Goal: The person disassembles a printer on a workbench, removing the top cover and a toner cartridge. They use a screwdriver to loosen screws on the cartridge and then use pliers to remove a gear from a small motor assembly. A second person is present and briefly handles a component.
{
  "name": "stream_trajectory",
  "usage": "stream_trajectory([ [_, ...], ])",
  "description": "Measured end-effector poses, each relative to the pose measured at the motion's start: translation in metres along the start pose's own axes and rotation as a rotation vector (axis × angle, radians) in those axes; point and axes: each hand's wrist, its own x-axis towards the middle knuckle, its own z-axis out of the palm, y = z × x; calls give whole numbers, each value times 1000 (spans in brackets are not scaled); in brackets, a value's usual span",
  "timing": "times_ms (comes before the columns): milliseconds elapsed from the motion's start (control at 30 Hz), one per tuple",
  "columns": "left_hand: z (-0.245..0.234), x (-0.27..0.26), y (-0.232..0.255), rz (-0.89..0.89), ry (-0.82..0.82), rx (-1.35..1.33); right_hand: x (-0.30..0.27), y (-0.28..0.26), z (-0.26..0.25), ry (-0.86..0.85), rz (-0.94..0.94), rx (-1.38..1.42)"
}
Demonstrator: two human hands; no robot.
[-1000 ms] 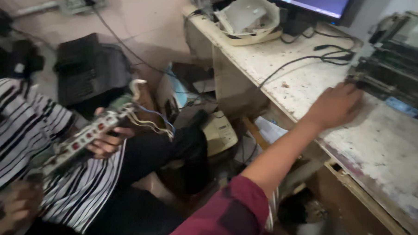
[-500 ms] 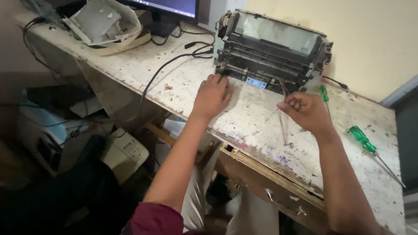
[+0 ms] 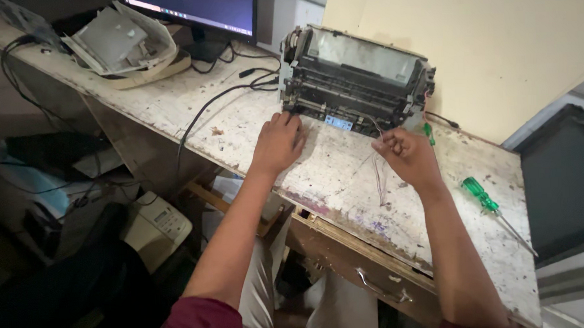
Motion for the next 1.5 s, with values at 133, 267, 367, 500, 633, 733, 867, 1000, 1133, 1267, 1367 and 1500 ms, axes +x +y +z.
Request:
stream_trajectory([
  [133,0,-1,0,1,-1,-3,0,3,0,86,-61,-1],
  [267,1,1,-2,5,-18,6,1,-2,-4,187,55,-194],
  [367,1,0,-1,-7,-6,23,1,-6,-6,325,-152,-222],
  [500,-1,1,1,-11,-7,0,0,-10,-11,417,-174,-299],
  [633,-2,1,3,-9,-6,5,-1,-12,-14,509,-363,-432],
  [733,-3,2,3,-3,5,19,-2,-15,-13,523,-389,-419],
  [867,-3,1,3,-17,-1,12,-2,-16,-14,519,-423,-448],
  [1000,-1,0,1,-24,3,16,-3,-4,-11,520,-431,-421],
  [1133,6,-1,-2,36,141,-14,1,25,-6,465,-464,-413],
  [1267,2,0,1,9,182,-42,2,52,-3,410,-543,-451],
  [1367,-7,-3,10,17,203,-19,0,63,2,347,-374,-480],
  [1500,-25,-9,20,36,198,22,-5,61,9,325,-288,-218],
])
